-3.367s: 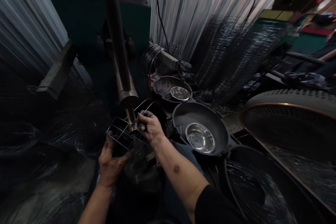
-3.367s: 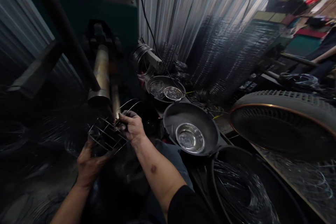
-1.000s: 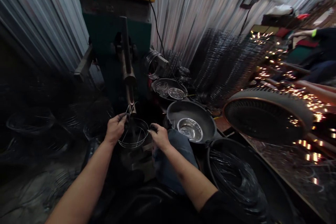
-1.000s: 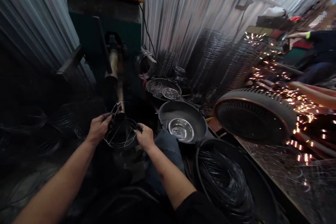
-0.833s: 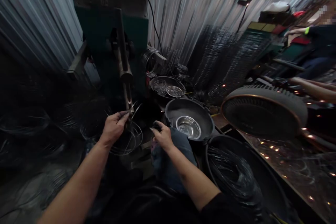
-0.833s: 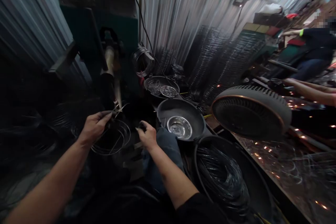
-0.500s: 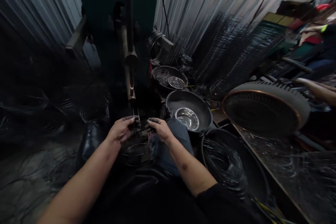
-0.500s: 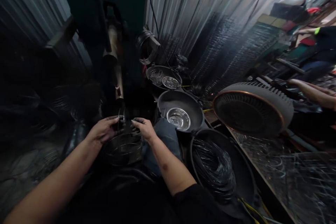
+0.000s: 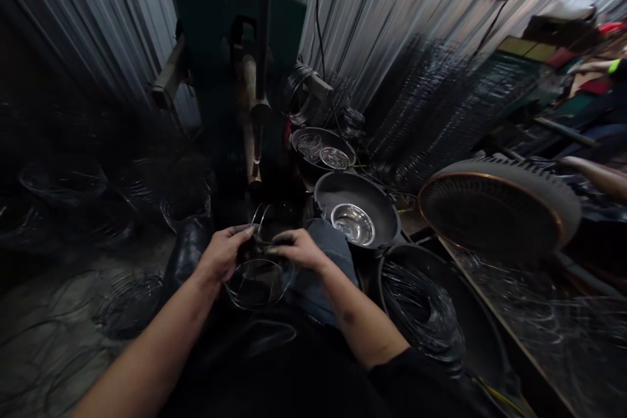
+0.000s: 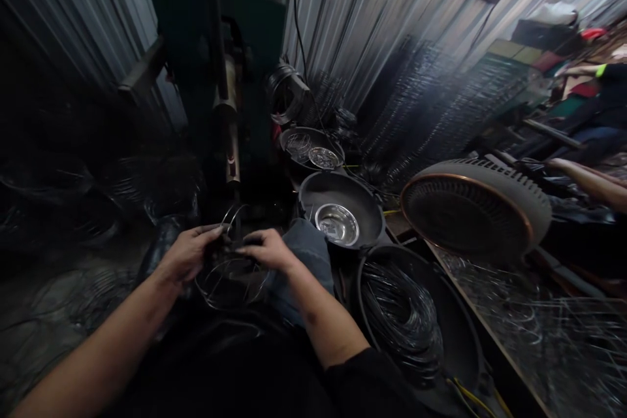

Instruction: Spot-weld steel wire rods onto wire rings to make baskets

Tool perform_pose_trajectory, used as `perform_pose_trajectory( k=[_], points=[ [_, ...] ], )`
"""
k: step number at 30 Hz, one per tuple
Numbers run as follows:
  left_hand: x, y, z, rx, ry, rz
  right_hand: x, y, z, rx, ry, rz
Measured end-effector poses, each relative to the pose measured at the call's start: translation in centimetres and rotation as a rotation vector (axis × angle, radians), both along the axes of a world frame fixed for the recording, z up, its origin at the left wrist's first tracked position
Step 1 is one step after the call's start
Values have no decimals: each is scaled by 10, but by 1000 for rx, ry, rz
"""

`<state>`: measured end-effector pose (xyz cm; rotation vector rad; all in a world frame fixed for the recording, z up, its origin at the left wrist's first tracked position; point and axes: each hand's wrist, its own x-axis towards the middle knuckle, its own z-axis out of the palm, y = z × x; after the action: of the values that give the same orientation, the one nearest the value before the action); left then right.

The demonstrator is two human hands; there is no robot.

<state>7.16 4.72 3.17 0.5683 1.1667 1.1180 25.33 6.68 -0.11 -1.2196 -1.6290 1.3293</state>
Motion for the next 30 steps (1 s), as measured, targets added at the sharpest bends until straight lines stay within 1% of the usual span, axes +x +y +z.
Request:
perform_pose_trajectory(
  k=[2,3,4,5,6,8,10,13,15,18,19,21,23,26,28,30],
  points=[
    [-5,-9,12,17,16,-28,13,11,19,244,-78,-211],
    [-7,-13,18,28,32,-53,17,16,29,369,-117,-288],
    [-10,-16,24,40,52,-78,21,21,38,466,-154,-305],
    [-13,-19,30,47,75,-97,22,25,45,520,-179,-263],
    [-16,-20,35,53,101,-107,23,28,50,532,-183,-190],
    [-24,-23,42,75,151,-84,20,29,57,482,-122,-60],
    [-32,-24,47,135,199,-52,14,26,59,436,-20,-14],
    [-41,-25,53,299,343,-48,3,19,64,434,121,-65],
    [-42,-24,57,484,547,-38,-5,16,70,437,192,-127],
    [-39,-16,62,810,929,7,-15,18,81,433,237,-202],
    [-38,-11,63,895,1038,17,-17,19,85,420,238,-212],
    [-38,-1,63,1003,1200,18,-18,23,93,407,217,-220],
    [-40,11,64,1041,1314,-14,-17,26,103,452,154,-197],
    [-41,26,68,1035,1418,-66,-16,35,116,584,5,-108],
    [-39,36,69,1039,1440,-96,-18,45,118,636,-93,-45],
    [-37,45,66,1038,1435,-117,-20,57,113,651,-185,-4]
  ],
)
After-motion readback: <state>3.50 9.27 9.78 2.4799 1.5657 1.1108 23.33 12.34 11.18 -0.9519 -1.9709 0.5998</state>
